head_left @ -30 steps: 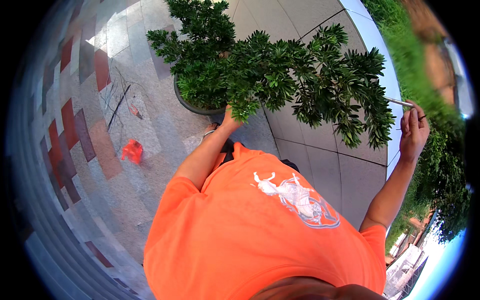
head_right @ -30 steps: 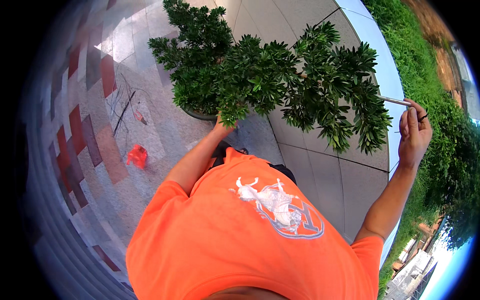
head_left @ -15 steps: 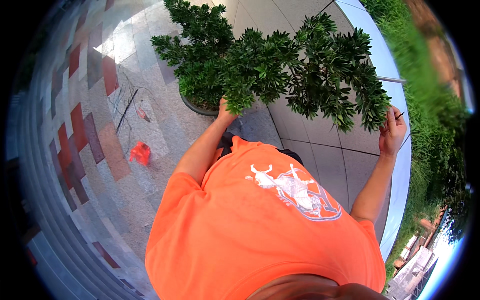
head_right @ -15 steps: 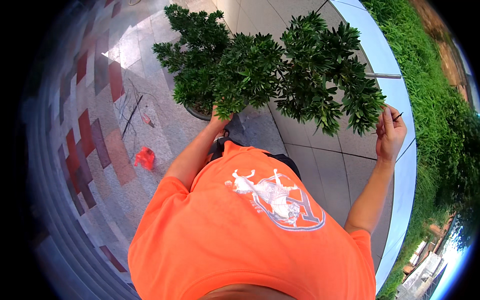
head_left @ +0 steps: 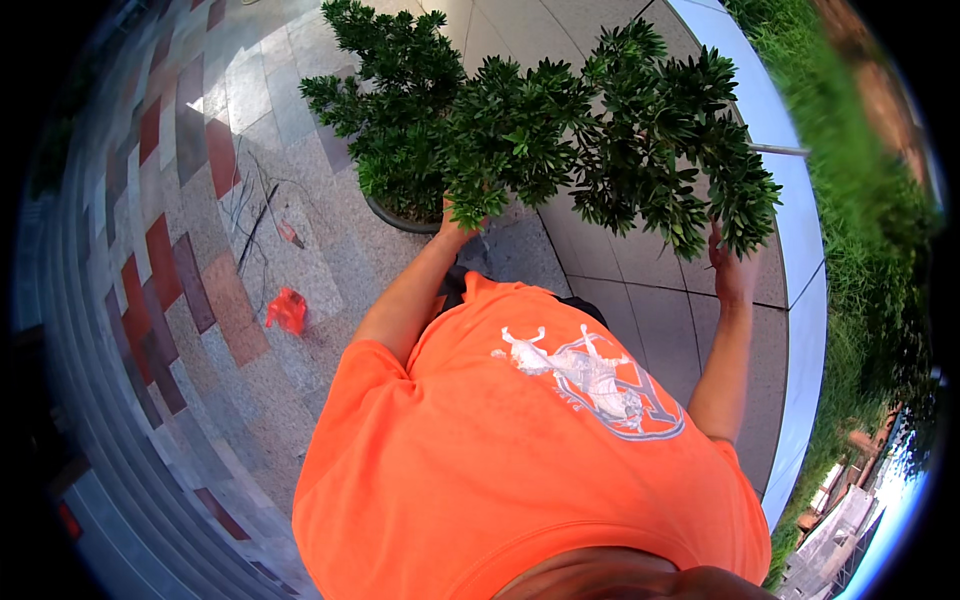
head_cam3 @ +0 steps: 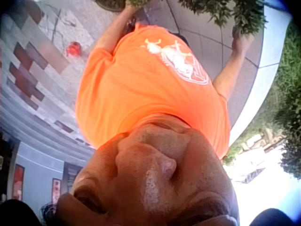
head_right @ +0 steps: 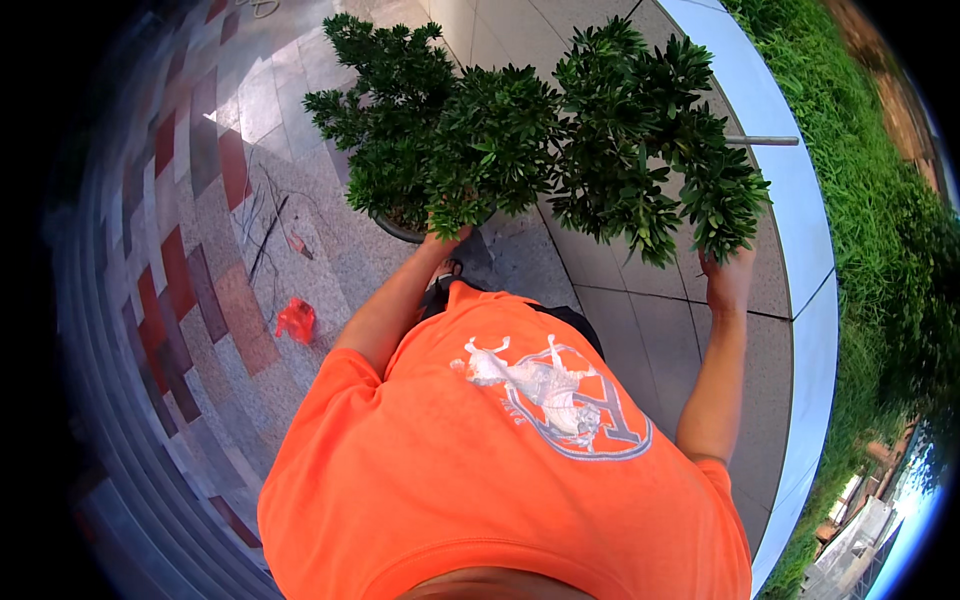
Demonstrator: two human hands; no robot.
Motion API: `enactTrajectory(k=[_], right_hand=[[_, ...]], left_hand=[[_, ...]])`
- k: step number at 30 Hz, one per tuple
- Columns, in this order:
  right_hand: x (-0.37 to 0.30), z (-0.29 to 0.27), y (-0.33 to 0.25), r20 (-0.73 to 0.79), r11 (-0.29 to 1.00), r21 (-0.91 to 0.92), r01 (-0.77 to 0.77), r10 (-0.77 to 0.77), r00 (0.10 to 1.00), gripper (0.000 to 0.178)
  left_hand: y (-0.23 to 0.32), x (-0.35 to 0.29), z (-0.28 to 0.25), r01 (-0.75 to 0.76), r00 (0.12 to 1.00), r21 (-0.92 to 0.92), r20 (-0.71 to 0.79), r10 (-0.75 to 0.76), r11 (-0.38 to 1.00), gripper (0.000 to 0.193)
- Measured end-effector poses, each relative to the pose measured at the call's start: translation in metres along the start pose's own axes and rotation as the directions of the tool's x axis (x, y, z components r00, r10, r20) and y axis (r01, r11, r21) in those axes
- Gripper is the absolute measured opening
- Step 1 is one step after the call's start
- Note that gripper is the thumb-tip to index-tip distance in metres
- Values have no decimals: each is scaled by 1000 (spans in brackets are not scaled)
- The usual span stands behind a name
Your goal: The person trims a potted plant by hand, removing small branches and leaves. They repeatedly reach into the foliage, pull off pieces, and drop them onto the tiled floor. The person also picks up and handles thin sticks or wires from the ground.
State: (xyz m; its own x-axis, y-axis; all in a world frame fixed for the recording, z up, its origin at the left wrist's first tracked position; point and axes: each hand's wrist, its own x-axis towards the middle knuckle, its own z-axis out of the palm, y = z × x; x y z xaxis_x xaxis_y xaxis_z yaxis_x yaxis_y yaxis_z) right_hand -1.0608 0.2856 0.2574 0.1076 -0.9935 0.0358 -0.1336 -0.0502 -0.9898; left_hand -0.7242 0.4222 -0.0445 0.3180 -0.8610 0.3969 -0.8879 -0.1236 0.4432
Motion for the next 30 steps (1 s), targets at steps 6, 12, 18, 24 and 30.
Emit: enactTrajectory(k=[6,12,18,24,30], right_hand=[[14,-20,26,127,933,-312,-180,228,965,29],[4,-3,14,135,866,-446,-226,315,939,42],[3,-4,16,387,421,-848,322,79,919,48],[18,13,25,453,886,-396,242,-41,891,36],[34,18,46,447,870,-361,336,-155,881,34]], left_hand=[[-20,4,24,142,976,-689,-21,-216,711,16],[-33,5,39,240,857,-955,293,-424,-176,9],[-8,23,-23,300,913,-787,74,-401,539,25],[-11,33,-74,300,890,-548,-134,-436,781,50],[-19,59,-110,244,870,-435,-296,-394,867,33]])
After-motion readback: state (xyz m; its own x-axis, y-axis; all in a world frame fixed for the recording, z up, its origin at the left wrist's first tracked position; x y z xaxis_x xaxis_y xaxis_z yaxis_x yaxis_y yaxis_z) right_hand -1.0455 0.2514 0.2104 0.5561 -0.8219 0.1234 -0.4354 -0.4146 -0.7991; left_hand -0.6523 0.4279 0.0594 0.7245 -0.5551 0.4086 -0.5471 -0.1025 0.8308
